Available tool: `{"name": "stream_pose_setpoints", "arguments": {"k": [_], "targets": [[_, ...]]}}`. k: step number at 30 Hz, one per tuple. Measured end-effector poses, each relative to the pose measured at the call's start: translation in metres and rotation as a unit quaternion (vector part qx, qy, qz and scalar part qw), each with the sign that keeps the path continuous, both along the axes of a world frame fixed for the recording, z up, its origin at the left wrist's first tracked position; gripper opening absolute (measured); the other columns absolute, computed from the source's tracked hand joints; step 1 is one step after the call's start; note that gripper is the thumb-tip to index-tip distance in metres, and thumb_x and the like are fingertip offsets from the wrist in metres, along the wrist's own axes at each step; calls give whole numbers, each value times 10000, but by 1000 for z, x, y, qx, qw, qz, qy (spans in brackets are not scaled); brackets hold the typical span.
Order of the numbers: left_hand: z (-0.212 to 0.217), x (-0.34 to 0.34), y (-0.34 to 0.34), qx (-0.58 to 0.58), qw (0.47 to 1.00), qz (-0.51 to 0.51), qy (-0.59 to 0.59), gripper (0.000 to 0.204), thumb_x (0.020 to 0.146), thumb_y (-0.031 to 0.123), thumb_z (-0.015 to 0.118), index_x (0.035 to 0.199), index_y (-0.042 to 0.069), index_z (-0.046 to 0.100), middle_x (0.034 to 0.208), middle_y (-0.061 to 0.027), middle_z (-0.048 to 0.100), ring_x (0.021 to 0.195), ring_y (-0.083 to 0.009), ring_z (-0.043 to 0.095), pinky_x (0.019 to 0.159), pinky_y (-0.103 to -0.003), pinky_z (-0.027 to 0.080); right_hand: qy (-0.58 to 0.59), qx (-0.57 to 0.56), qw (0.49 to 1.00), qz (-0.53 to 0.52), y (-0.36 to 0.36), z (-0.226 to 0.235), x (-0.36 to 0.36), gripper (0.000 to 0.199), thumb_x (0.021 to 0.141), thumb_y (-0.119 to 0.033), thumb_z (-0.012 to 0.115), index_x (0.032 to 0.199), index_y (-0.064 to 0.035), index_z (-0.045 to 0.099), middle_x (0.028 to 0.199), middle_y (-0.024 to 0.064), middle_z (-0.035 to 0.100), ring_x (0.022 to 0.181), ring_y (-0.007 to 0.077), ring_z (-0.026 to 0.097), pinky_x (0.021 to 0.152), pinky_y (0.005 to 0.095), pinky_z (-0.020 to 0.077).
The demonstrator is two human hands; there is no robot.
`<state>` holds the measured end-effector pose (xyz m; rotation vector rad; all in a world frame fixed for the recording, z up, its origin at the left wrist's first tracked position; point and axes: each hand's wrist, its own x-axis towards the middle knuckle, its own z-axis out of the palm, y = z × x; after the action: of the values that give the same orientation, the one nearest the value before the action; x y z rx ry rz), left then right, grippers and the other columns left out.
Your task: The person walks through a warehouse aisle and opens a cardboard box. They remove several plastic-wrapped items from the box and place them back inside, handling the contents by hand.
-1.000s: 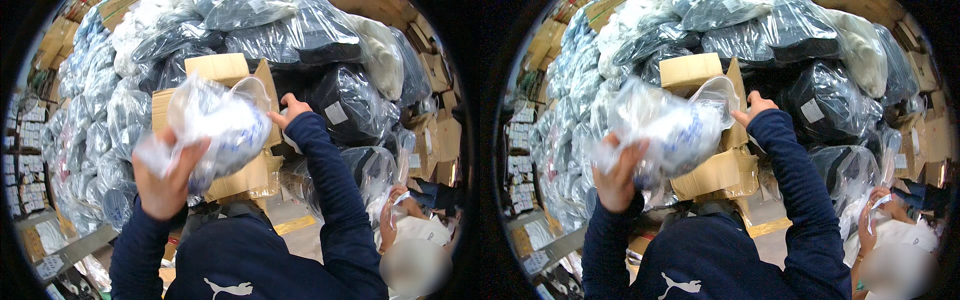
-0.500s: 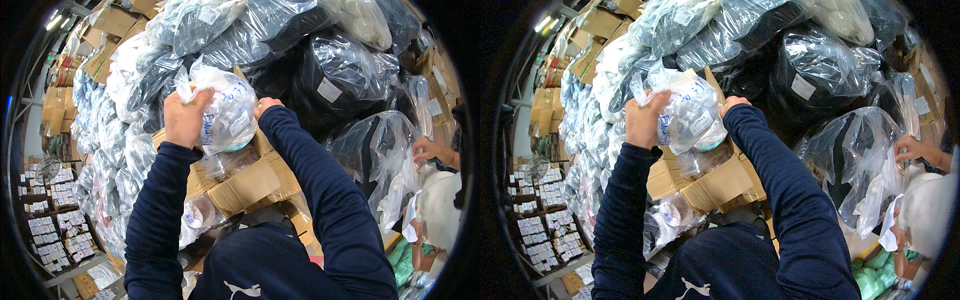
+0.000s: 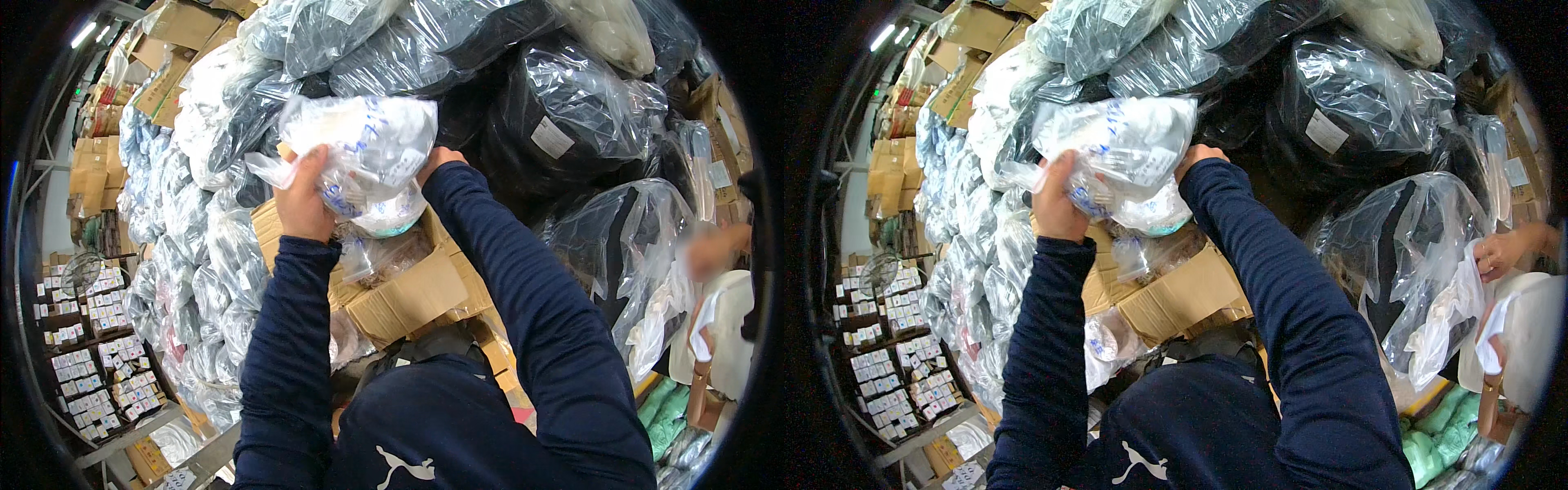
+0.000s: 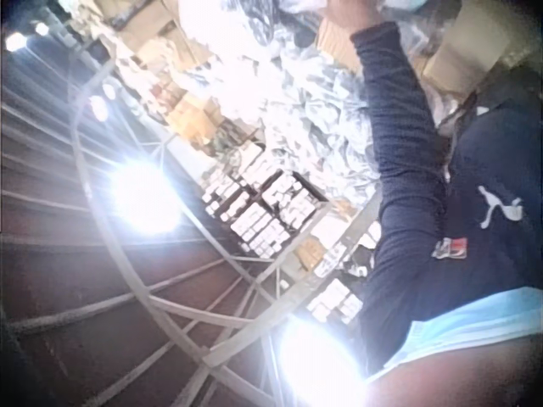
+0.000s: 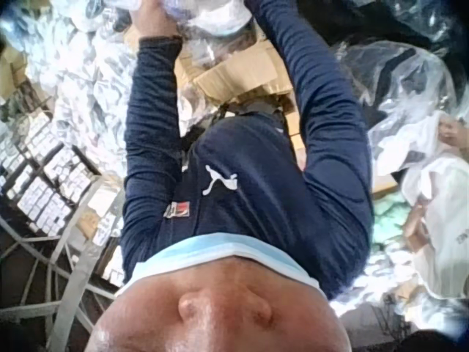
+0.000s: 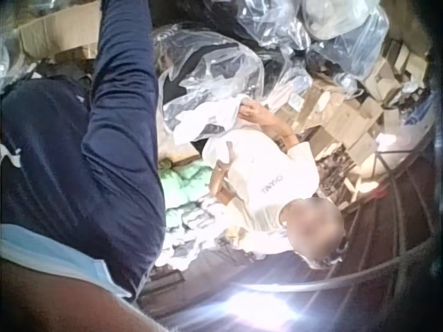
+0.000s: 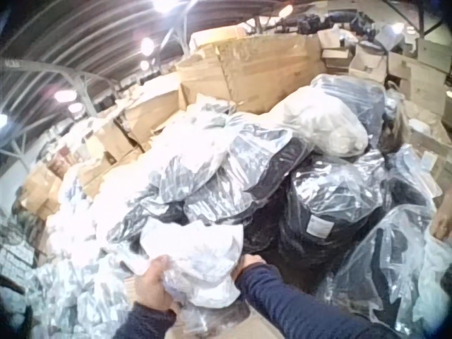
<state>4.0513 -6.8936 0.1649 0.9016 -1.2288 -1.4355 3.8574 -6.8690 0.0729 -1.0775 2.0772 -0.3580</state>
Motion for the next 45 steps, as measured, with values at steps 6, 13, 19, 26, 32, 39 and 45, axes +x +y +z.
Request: {"name": "stream_pose_setpoints", "arguments": {"k": [6,13,19,26,32,39,45], "targets": [[-29,29,7,156,985,16,68,257,849,175,603,1047,17,563,924,-105,630,755,-203,621,598,-342,543,18,-49,998,-47,4,0,-15,404,781,-355,639,1109,-121,661,1083,195,639,1005,352,618,907,399,487],[-20,68,-4,114,969,-96,-199,363,747,175,651,1062,6,588,881,-77,649,718,-182,639,580,-311,541,42,-13,999,-2,-2,9,-11,441,773,-341,642,1133,-87,642,1138,186,627,1050,330,609,940,392,473],[-16,83,8,92,966,-126,-204,367,732,190,660,1033,-12,604,884,-70,652,723,-155,622,615,-289,511,81,14,997,-12,-10,14,-2,447,805,-328,614,1181,-86,607,1158,205,614,1073,332,602,939,408,473],[-13,56,7,-62,871,-147,-464,200,755,213,690,705,29,628,626,-6,572,557,-92,489,520,-289,385,86,2,995,51,-8,25,10,358,864,-248,535,1158,-64,622,1155,184,623,1067,331,610,922,413,485],[-44,17,7,-7,968,20,-250,206,799,163,697,686,7,623,606,30,563,562,-64,492,518,-247,386,116,32,989,88,-17,26,10,328,854,-208,556,1145,-75,630,1144,196,624,1074,332,608,921,418,486],[-61,11,-9,-69,892,22,-447,261,791,259,710,886,16,712,819,-134,709,756,-213,688,697,-319,504,135,-7,987,81,-20,24,4,284,854,-199,540,1071,-37,624,1112,211,631,1042,349,618,890,445,495],[-86,-3,-14,64,968,52,-235,194,785,142,712,870,-33,701,780,-93,704,684,-145,641,649,-291,491,93,-251,964,9,50,58,31,140,780,-197,636,786,-57,634,751,199,647,760,370,644,733,435,519]]}}
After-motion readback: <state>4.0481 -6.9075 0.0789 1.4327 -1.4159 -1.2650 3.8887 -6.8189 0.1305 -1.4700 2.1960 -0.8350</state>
